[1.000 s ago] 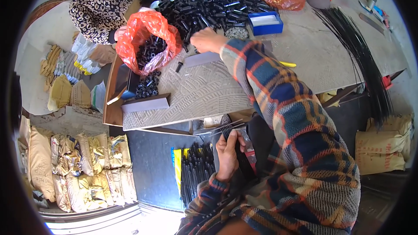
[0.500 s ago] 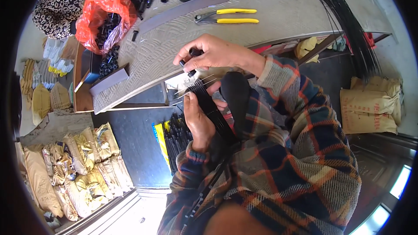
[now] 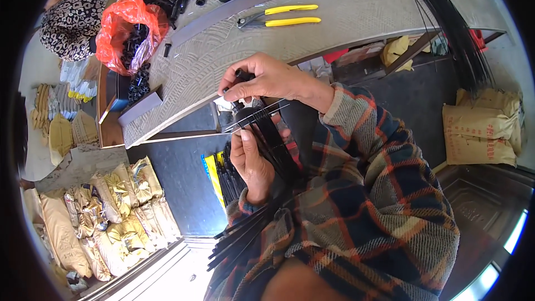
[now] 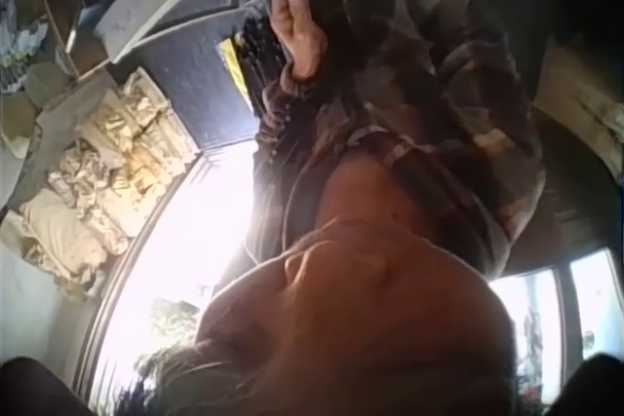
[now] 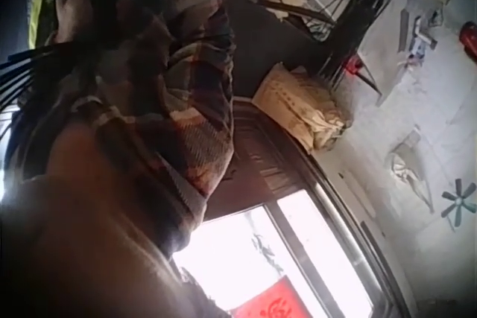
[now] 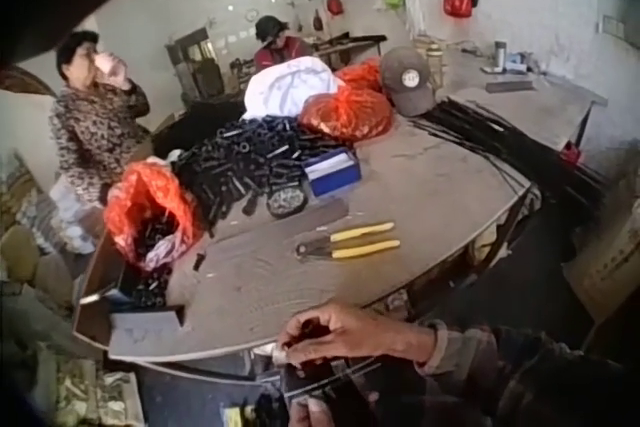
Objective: The recorder is cutting, organizing, and bundling black electrical cables at a workbench.
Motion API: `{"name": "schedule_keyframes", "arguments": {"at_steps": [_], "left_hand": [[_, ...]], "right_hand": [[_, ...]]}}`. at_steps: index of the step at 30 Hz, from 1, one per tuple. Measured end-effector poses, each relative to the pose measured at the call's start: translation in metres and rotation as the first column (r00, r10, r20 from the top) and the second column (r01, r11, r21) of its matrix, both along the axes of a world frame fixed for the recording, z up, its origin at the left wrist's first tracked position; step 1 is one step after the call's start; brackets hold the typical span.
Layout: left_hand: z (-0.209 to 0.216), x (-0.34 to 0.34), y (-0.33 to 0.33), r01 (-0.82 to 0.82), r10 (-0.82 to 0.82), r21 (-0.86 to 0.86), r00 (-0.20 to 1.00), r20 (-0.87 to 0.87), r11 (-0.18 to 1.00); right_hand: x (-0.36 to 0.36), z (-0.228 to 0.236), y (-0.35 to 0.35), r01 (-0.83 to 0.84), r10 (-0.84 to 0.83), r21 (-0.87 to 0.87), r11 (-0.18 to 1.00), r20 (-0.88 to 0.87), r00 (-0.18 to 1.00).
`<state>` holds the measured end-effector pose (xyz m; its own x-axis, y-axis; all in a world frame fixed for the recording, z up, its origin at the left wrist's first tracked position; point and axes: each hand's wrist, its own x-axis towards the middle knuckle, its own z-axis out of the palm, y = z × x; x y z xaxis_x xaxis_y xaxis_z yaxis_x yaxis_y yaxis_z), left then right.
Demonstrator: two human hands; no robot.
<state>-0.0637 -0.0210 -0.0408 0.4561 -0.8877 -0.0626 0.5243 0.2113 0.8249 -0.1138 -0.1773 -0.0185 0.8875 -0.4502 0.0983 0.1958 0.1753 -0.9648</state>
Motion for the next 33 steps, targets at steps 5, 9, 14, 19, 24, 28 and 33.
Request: {"name": "schedule_keyframes", "arguments": {"at_steps": [5, 9, 14, 19, 24, 28, 33], "left_hand": [[-0.002, -0.005, 0.004, -0.020, 0.029, -0.117, 0.997, 0.071, 0.993], [-0.004, -0.008, 0.009, -0.016, 0.025, -0.124, 0.997, 0.075, 0.992], [-0.006, -0.012, 0.011, -0.022, 0.038, -0.191, 0.996, 0.080, 0.981], [-0.005, -0.014, 0.014, -0.051, 0.060, -0.200, 0.998, 0.037, 0.978], [-0.005, -0.015, 0.014, -0.066, 0.071, -0.211, 0.997, 0.016, 0.975], [-0.005, -0.013, 0.015, -0.071, 0.071, -0.196, 0.997, -0.002, 0.978], [-0.008, -0.010, 0.011, -0.062, 0.059, -0.191, 0.998, -0.020, 0.980]], "right_hand": [[-0.002, 0.002, 0.004, 0.007, -0.007, -0.021, 1.000, -0.011, 1.000], [-0.005, 0.001, 0.010, 0.008, -0.008, -0.005, 1.000, 0.001, 1.000], [-0.007, 0.010, 0.013, -0.059, 0.057, -0.063, 0.996, -0.036, 0.998], [0.004, 0.000, 0.016, -0.065, 0.066, -0.146, 0.987, 0.001, 0.998], [0.004, -0.001, 0.017, -0.060, 0.059, -0.135, 0.989, -0.013, 0.998], [0.004, 0.003, 0.019, -0.079, 0.077, -0.085, 0.993, -0.034, 0.996], [0.003, 0.001, 0.020, -0.075, 0.081, -0.191, 0.979, 0.026, 0.996]]}}
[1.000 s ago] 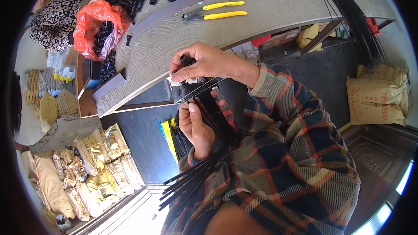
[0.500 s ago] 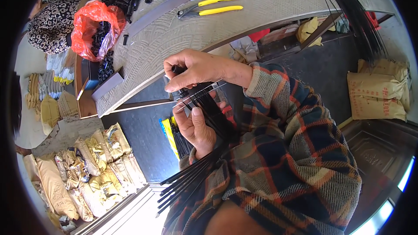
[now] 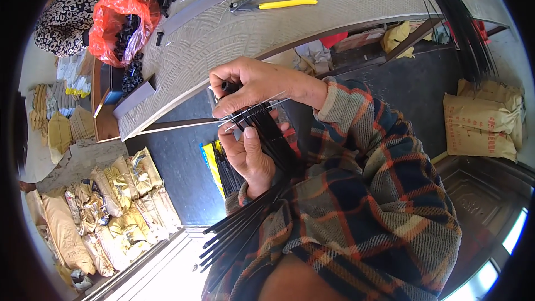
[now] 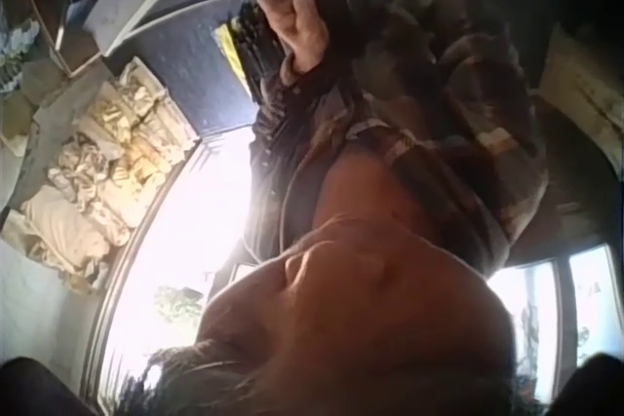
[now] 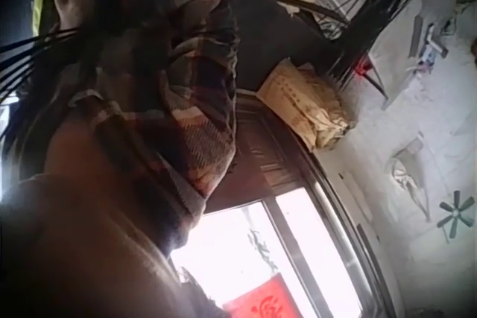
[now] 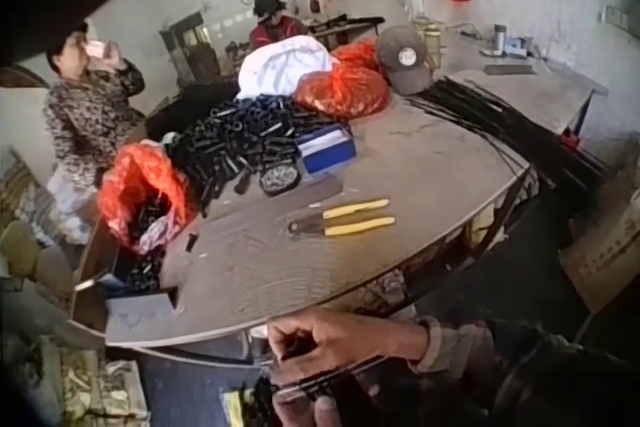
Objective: The recorder is cutting, organizing, and bundling black electrical cables at a workbench.
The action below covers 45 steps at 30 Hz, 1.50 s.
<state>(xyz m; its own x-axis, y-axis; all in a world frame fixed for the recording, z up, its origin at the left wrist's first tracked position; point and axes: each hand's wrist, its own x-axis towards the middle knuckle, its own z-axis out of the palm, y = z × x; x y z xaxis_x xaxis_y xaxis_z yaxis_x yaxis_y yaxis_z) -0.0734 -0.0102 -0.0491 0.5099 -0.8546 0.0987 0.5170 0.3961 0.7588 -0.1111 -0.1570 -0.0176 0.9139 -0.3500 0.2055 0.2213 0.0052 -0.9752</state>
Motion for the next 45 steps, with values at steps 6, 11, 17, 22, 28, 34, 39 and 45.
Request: {"name": "schedule_keyframes", "arguments": {"at_steps": [6, 11, 17, 22, 28, 34, 39, 45], "left_hand": [[0.003, 0.001, -0.002, 0.011, -0.011, 0.032, 1.000, 0.013, 0.999], [0.003, 0.001, -0.002, 0.010, -0.009, 0.056, 1.000, -0.004, 0.998], [0.012, -0.004, -0.005, -0.023, 0.020, 0.079, 0.999, 0.038, 0.997], [0.002, 0.008, -0.002, -0.061, 0.062, 0.045, 0.998, -0.020, 0.997], [0.001, 0.013, -0.004, -0.122, 0.123, 0.108, 0.992, -0.006, 0.987], [-0.009, 0.013, -0.002, -0.186, 0.176, 0.141, 0.981, 0.080, 0.972], [-0.002, 0.007, -0.002, -0.171, 0.167, 0.067, 0.984, 0.065, 0.983], [0.006, 0.006, -0.006, -0.153, 0.150, 0.027, 0.985, 0.088, 0.988]], "right_hand": [[0.000, -0.001, -0.002, -0.013, 0.016, -0.067, 0.998, 0.036, 0.999], [-0.002, -0.003, -0.004, -0.025, 0.026, -0.029, 0.999, 0.053, 0.998], [-0.005, -0.002, -0.005, -0.021, 0.036, -0.089, 0.996, 0.162, 0.986], [-0.013, -0.028, 0.015, 0.091, -0.398, 0.672, 0.735, 0.319, 0.860], [-0.034, -0.027, 0.062, 0.562, -0.599, 0.327, 0.759, 0.016, 0.800], [-0.029, -0.030, 0.066, 0.608, -0.669, 0.364, 0.706, 0.060, 0.741], [-0.028, -0.019, 0.066, 0.605, -0.659, 0.366, 0.707, 0.030, 0.752], [-0.025, -0.030, 0.070, 0.648, -0.718, 0.397, 0.650, 0.042, 0.694]]}}
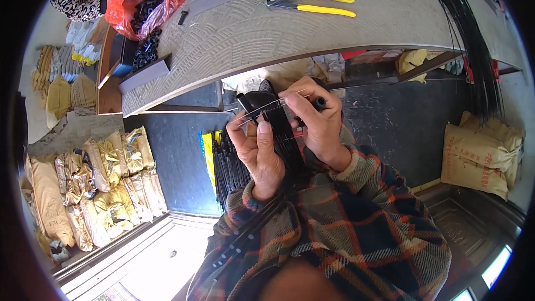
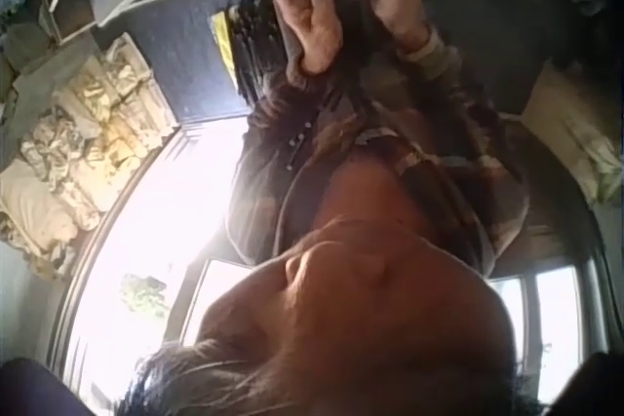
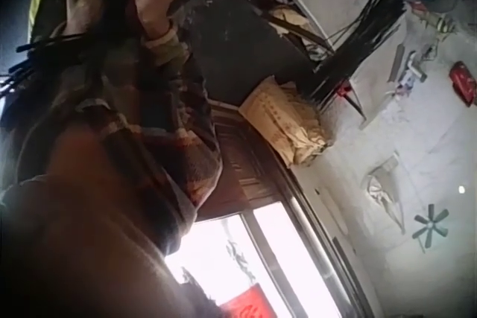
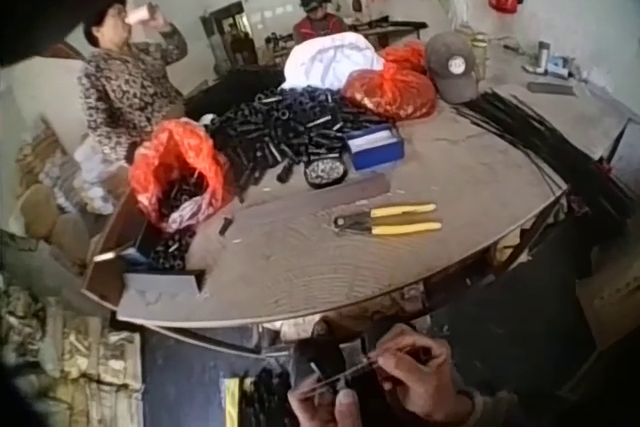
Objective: The recorder is cutting, organizing, and bundling black electrical cables at a workbench.
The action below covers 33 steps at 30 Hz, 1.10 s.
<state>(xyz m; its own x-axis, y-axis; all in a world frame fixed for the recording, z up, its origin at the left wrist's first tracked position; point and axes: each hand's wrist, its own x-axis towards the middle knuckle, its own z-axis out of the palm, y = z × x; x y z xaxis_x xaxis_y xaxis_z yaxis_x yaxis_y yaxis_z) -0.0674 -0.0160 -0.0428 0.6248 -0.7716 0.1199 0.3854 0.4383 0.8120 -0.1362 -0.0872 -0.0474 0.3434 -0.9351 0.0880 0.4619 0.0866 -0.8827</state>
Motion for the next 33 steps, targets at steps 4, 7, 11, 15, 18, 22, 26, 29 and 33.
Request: {"name": "schedule_keyframes", "arguments": {"at_steps": [4, 7, 11, 15, 18, 22, 26, 29, 33], "left_hand": [[0.001, 0.003, 0.000, -0.008, 0.008, -0.014, 1.000, 0.001, 1.000], [-0.008, 0.008, 0.003, -0.085, 0.083, 0.032, 0.995, 0.060, 0.996], [-0.008, 0.020, 0.006, -0.023, 0.019, 0.082, 0.999, 0.040, 0.996], [0.000, 0.049, 0.008, 0.226, -0.215, 0.123, 0.972, -0.096, 0.966], [-0.001, 0.063, 0.008, 0.246, -0.244, 0.129, 0.969, -0.035, 0.961], [0.007, 0.070, 0.008, 0.262, -0.263, 0.151, 0.965, -0.019, 0.953], [-0.001, 0.068, 0.010, 0.158, -0.173, 0.173, 0.982, 0.076, 0.972], [0.004, 0.061, 0.008, 0.107, -0.144, 0.259, 0.981, 0.129, 0.960], [-0.001, 0.062, 0.007, 0.174, -0.195, 0.222, 0.978, 0.076, 0.959]], "right_hand": [[0.003, 0.012, 0.006, 0.027, -0.027, 0.009, 1.000, -0.032, 0.999], [0.006, 0.016, 0.004, -0.075, 0.038, -0.165, 0.983, -0.216, 0.976], [0.004, -0.008, -0.004, -0.281, 0.245, -0.196, 0.939, -0.190, 0.951], [0.005, -0.010, -0.002, -0.292, 0.294, -0.085, 0.953, 0.004, 0.956], [0.001, -0.006, -0.003, -0.373, 0.367, -0.048, 0.926, -0.108, 0.924], [-0.001, 0.003, 0.000, -0.336, 0.309, -0.132, 0.933, -0.188, 0.932], [0.003, 0.004, 0.008, -0.251, 0.173, -0.232, 0.940, -0.308, 0.935], [0.009, 0.000, 0.009, -0.267, 0.259, -0.055, 0.962, -0.130, 0.957], [0.011, -0.005, 0.008, -0.273, 0.275, -0.048, 0.961, 0.033, 0.961]]}}
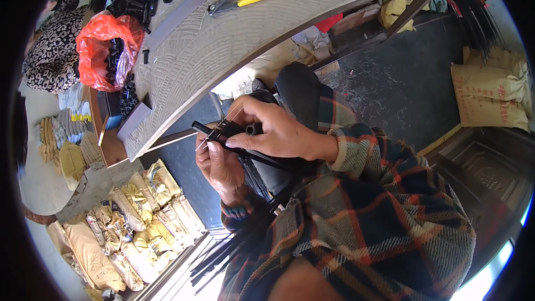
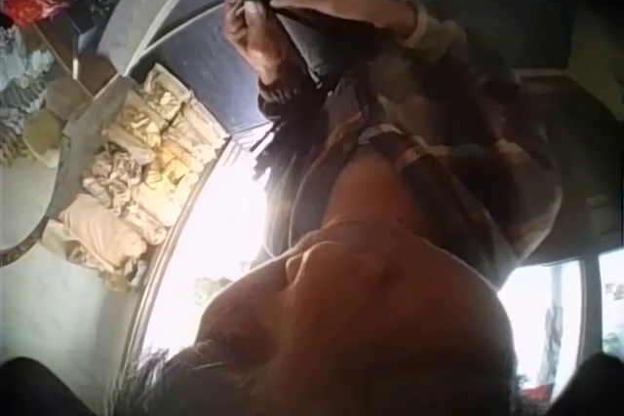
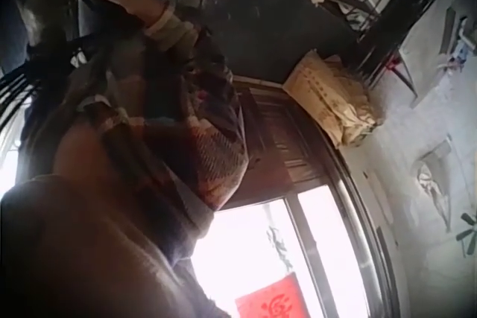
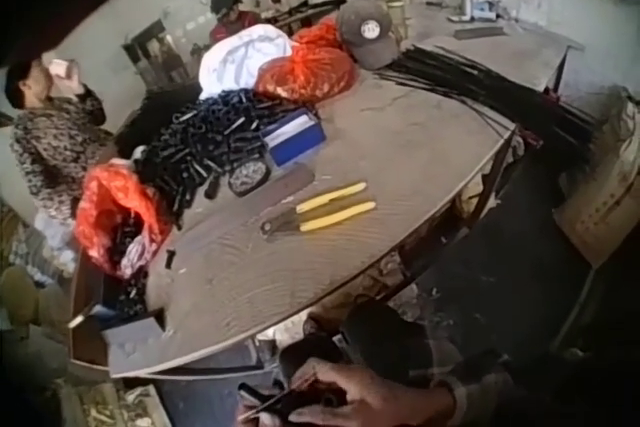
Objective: The recorder is cutting, organizing, and bundling black electrical cables at a workbench.
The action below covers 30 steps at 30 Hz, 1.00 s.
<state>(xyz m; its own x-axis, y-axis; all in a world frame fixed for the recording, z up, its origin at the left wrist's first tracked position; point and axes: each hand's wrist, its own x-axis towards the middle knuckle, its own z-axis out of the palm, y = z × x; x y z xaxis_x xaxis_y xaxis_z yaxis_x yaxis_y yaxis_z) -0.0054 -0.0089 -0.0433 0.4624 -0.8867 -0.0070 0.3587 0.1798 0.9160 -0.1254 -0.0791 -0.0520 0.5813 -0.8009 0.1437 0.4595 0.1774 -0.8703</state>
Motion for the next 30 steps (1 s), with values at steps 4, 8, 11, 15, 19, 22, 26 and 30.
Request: {"name": "schedule_keyframes", "arguments": {"at_steps": [4, 8, 11, 15, 19, 22, 26, 30], "left_hand": [[-0.003, 0.000, 0.001, -0.009, 0.009, -0.043, 1.000, 0.006, 0.999], [-0.004, -0.002, 0.004, -0.067, 0.067, -0.054, 0.998, 0.011, 0.996], [-0.006, -0.012, 0.004, -0.121, 0.119, -0.050, 0.993, -0.025, 0.991], [-0.012, -0.016, 0.006, -0.147, 0.144, -0.099, 0.989, -0.031, 0.984], [-0.018, -0.016, 0.000, -0.142, 0.142, -0.104, 0.990, -0.007, 0.984], [-0.011, -0.026, -0.009, -0.088, 0.066, -0.111, 0.980, -0.188, 0.990], [-0.002, -0.034, -0.010, -0.056, 0.020, -0.084, 0.925, -0.380, 0.995], [-0.003, -0.035, -0.004, -0.096, 0.024, -0.141, 0.897, -0.442, 0.985]], "right_hand": [[-0.007, -0.003, -0.008, -0.143, 0.121, -0.136, 0.980, -0.159, 0.980], [-0.004, -0.001, -0.005, -0.098, 0.061, -0.188, 0.977, -0.193, 0.979], [-0.006, -0.004, -0.006, -0.121, 0.078, -0.157, 0.980, -0.252, 0.965], [-0.005, -0.002, -0.011, -0.233, 0.218, -0.049, 0.971, -0.215, 0.952], [-0.009, -0.011, -0.015, -0.113, 0.090, -0.184, 0.976, -0.129, 0.988], [-0.028, -0.005, -0.059, 0.249, -0.239, -0.051, 0.967, 0.148, 0.960], [-0.007, 0.057, -0.110, -0.022, 0.053, -0.765, 0.643, 0.016, 0.998], [0.016, 0.102, -0.097, -0.713, 0.475, -0.196, 0.673, -0.625, 0.620]]}}
